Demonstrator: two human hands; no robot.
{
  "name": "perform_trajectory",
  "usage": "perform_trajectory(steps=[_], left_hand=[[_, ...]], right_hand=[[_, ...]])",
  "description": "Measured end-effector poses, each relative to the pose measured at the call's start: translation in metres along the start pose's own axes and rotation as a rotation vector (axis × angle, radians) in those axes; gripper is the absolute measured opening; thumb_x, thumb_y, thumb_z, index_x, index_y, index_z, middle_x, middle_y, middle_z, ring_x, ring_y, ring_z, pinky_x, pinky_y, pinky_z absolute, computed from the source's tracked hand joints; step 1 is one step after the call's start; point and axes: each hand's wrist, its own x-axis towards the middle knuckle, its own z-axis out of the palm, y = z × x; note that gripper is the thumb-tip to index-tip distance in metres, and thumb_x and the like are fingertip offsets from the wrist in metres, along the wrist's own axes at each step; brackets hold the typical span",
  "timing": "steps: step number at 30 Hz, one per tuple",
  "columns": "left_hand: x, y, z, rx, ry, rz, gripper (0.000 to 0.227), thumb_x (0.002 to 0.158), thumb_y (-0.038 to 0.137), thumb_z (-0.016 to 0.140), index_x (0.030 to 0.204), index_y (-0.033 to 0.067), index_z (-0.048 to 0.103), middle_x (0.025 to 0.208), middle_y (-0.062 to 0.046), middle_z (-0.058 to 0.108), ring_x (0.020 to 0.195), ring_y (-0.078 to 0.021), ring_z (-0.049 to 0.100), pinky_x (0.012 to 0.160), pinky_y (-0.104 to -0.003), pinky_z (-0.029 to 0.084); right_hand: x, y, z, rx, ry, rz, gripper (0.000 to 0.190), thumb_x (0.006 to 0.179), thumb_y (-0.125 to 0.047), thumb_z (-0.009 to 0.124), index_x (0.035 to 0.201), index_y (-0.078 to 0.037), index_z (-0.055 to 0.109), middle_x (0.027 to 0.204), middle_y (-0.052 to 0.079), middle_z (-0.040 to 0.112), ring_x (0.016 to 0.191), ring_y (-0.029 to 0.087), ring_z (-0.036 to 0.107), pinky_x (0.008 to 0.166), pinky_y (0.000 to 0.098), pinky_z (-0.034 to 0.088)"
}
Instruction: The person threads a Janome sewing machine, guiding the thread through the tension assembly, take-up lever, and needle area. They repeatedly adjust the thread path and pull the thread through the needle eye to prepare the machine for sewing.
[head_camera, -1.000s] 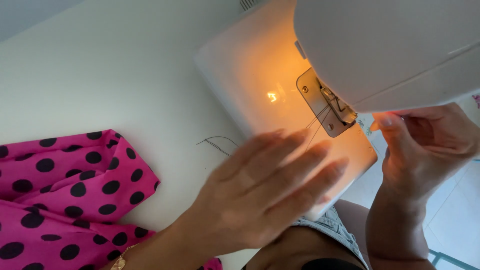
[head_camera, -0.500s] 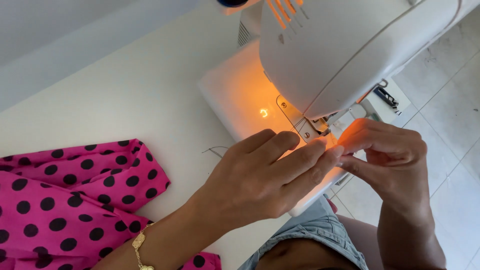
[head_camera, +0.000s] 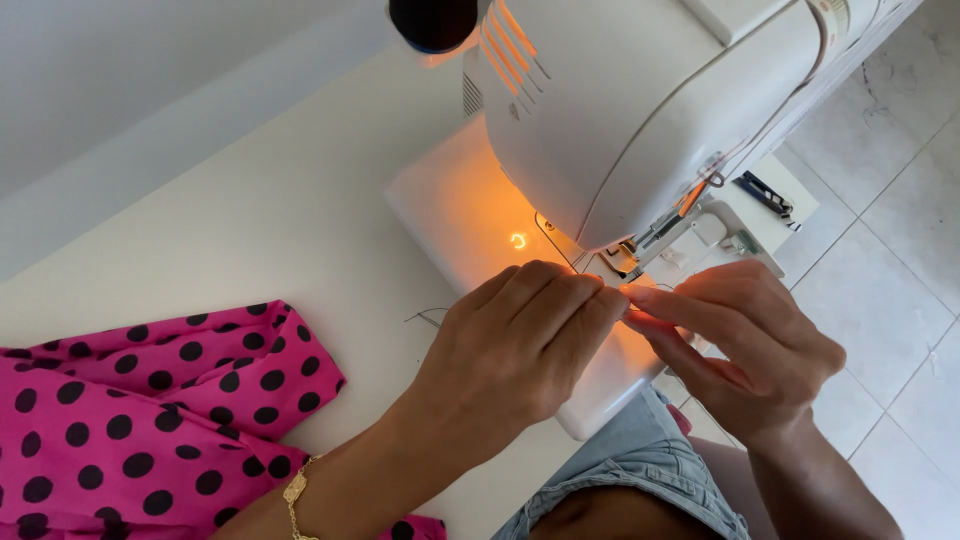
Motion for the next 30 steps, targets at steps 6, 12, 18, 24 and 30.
perform_trajectory(steps=[6, 12, 18, 24, 30], left_hand=[[-0.003, -0.002, 0.000, -0.157, -0.067, -0.054, 0.021, 0.105, -0.013, 0.075, 0.108, 0.0047, 0.064, 0.097, -0.007, 0.059, 0.091, -0.0241, 0.057, 0.083, -0.036, 0.054], [-0.007, -0.009, -0.003, -0.137, -0.125, -0.043, 0.020, 0.102, -0.015, 0.066, 0.102, 0.0041, 0.061, 0.093, -0.007, 0.053, 0.089, -0.0249, 0.052, 0.084, -0.036, 0.051], [-0.011, -0.024, 0.001, -0.102, -0.096, -0.036, 0.022, 0.100, -0.020, 0.060, 0.106, 0.0010, 0.062, 0.096, -0.010, 0.053, 0.087, -0.0273, 0.051, 0.089, -0.039, 0.054], [-0.020, -0.044, 0.013, 0.108, 0.050, 0.022, 0.008, 0.109, -0.008, 0.069, 0.112, -0.0029, 0.073, 0.107, -0.014, 0.066, 0.109, -0.0300, 0.068, 0.090, -0.039, 0.066], [-0.030, -0.053, 0.019, 0.221, 0.063, 0.025, 0.017, 0.113, 0.008, 0.068, 0.101, -0.0013, 0.074, 0.111, -0.018, 0.077, 0.115, -0.0322, 0.077, 0.101, -0.038, 0.070]], right_hand=[[0.001, 0.013, 0.007, -0.087, 0.081, -0.289, 0.013, 0.089, 0.006, 0.092, 0.096, 0.003, 0.081, 0.085, 0.011, 0.065, 0.073, 0.026, 0.055, 0.065, 0.0362, 0.047], [0.003, 0.019, 0.015, -0.077, 0.089, -0.364, 0.014, 0.088, 0.009, 0.091, 0.094, 0.003, 0.080, 0.085, 0.011, 0.064, 0.073, 0.026, 0.057, 0.066, 0.0349, 0.049], [-0.002, 0.022, 0.015, -0.156, 0.054, -0.207, 0.017, 0.093, 0.014, 0.095, 0.098, 0.006, 0.081, 0.090, 0.016, 0.067, 0.073, 0.026, 0.058, 0.066, 0.0374, 0.049], [0.002, 0.020, 0.030, -0.310, -0.029, 0.136, 0.029, 0.095, 0.033, 0.086, 0.084, 0.011, 0.070, 0.083, 0.017, 0.061, 0.075, 0.027, 0.052, 0.063, 0.0339, 0.033], [-0.009, 0.022, 0.039, -0.376, 0.004, 0.240, 0.035, 0.096, 0.026, 0.088, 0.078, 0.006, 0.064, 0.077, 0.012, 0.056, 0.072, 0.024, 0.043, 0.067, 0.0342, 0.027]])
